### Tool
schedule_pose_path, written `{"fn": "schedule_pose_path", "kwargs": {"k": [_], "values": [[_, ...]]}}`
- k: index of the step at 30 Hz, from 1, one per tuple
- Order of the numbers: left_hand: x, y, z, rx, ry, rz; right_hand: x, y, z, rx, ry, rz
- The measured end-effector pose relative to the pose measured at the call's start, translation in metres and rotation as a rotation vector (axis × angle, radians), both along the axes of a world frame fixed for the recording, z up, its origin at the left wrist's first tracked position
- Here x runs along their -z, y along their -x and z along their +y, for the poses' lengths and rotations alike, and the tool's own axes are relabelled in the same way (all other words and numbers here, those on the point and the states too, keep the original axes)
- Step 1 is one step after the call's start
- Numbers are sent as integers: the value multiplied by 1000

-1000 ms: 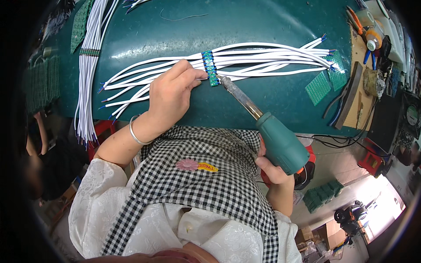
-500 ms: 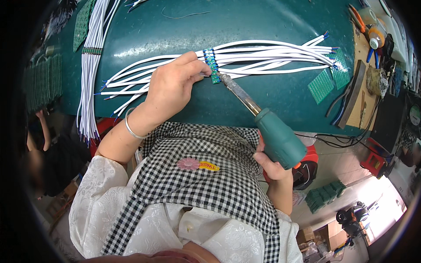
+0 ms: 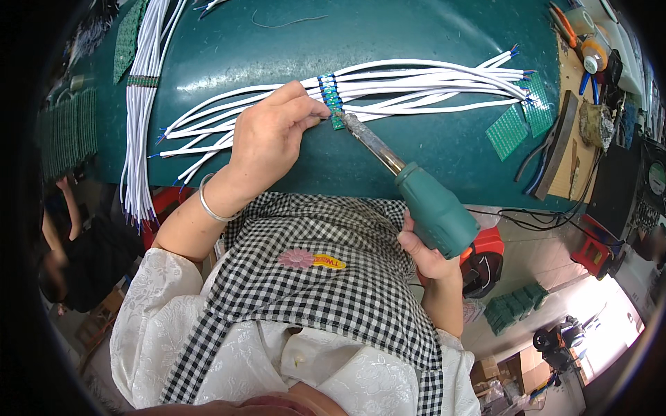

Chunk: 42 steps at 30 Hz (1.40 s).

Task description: The person applies heat-shrink tubing to bundles of white wires onto green PCB connectors using a heat gun at a factory workbench.

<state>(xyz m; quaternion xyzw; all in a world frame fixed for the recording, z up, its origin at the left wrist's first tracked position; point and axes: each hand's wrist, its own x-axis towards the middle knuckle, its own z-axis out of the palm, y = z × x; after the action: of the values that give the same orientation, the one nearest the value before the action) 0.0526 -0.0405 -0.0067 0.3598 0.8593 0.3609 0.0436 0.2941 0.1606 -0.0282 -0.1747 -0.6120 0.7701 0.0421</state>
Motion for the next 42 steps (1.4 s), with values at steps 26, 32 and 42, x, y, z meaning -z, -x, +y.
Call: {"fn": "schedule_pose_path", "kwargs": {"k": [26, 32, 42], "values": [[3, -2, 0, -2, -16, 34, 6, -1, 3, -108, -235, 21], [-2, -2, 0, -5, -14, 42, -9, 8, 1, -2, -15, 98], [2, -2, 0, -4, -22, 50, -7, 4, 5, 5, -30, 121]]}}
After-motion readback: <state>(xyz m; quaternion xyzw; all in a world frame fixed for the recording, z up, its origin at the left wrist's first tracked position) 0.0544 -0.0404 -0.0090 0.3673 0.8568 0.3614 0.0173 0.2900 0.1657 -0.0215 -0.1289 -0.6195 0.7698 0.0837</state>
